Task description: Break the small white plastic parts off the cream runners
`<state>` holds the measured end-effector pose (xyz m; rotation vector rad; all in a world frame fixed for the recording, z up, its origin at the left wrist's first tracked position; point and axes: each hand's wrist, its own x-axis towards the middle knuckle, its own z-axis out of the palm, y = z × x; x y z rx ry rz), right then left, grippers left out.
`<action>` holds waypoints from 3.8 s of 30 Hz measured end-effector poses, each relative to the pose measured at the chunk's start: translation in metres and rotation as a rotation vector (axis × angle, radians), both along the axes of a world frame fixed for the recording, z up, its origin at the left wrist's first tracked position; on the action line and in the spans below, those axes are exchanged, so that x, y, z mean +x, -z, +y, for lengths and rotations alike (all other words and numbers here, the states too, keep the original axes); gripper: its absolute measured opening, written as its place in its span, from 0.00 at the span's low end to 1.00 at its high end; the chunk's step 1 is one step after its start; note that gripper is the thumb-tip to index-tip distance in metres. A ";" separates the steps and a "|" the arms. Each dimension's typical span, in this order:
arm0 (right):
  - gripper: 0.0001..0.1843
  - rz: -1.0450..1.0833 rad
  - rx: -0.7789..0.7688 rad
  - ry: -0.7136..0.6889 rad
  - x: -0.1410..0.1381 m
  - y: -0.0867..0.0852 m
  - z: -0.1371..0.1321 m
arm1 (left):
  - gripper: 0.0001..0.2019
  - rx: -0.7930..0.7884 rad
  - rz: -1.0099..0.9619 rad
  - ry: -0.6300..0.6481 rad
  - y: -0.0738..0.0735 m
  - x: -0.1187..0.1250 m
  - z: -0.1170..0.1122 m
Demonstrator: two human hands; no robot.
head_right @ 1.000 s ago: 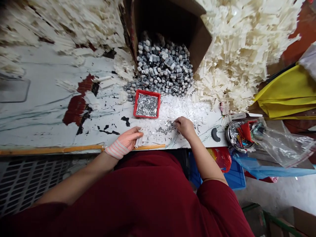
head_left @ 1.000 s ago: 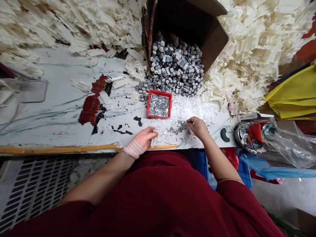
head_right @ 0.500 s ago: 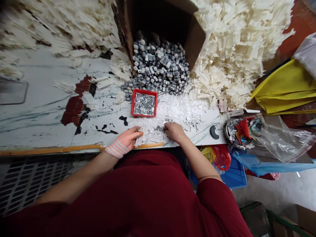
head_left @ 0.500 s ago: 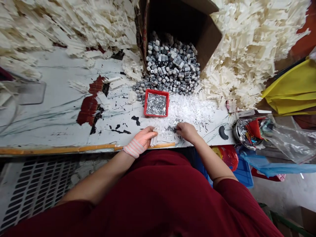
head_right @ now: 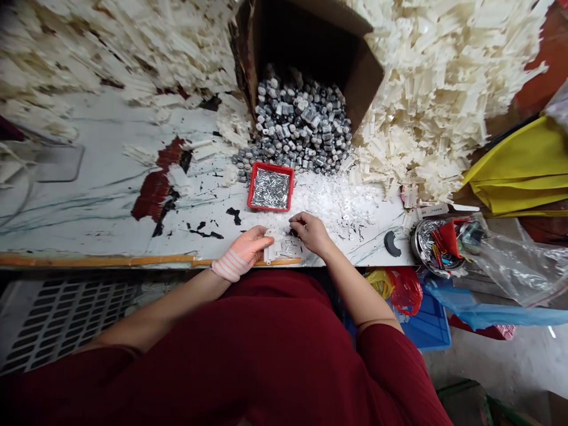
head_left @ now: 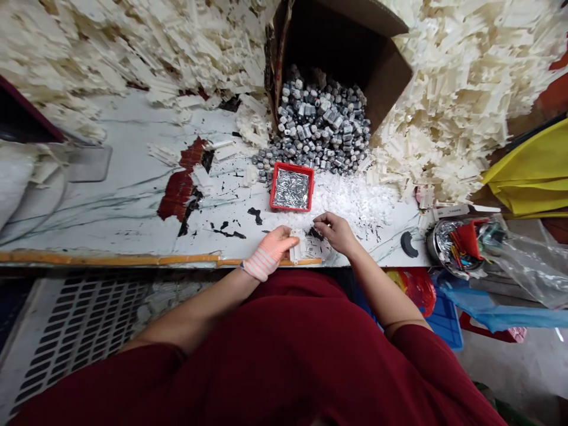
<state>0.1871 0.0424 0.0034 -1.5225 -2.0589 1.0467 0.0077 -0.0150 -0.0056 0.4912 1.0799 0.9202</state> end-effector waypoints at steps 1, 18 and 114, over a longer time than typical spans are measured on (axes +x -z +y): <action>0.10 0.086 -0.030 0.017 -0.004 -0.002 -0.004 | 0.15 0.010 0.021 0.007 -0.001 0.001 0.000; 0.09 0.078 0.000 -0.013 -0.023 -0.011 -0.039 | 0.14 0.092 0.158 0.032 -0.010 -0.004 -0.006; 0.07 -0.012 -0.045 -0.020 0.023 0.014 -0.046 | 0.17 -0.049 0.142 0.231 0.001 0.012 -0.007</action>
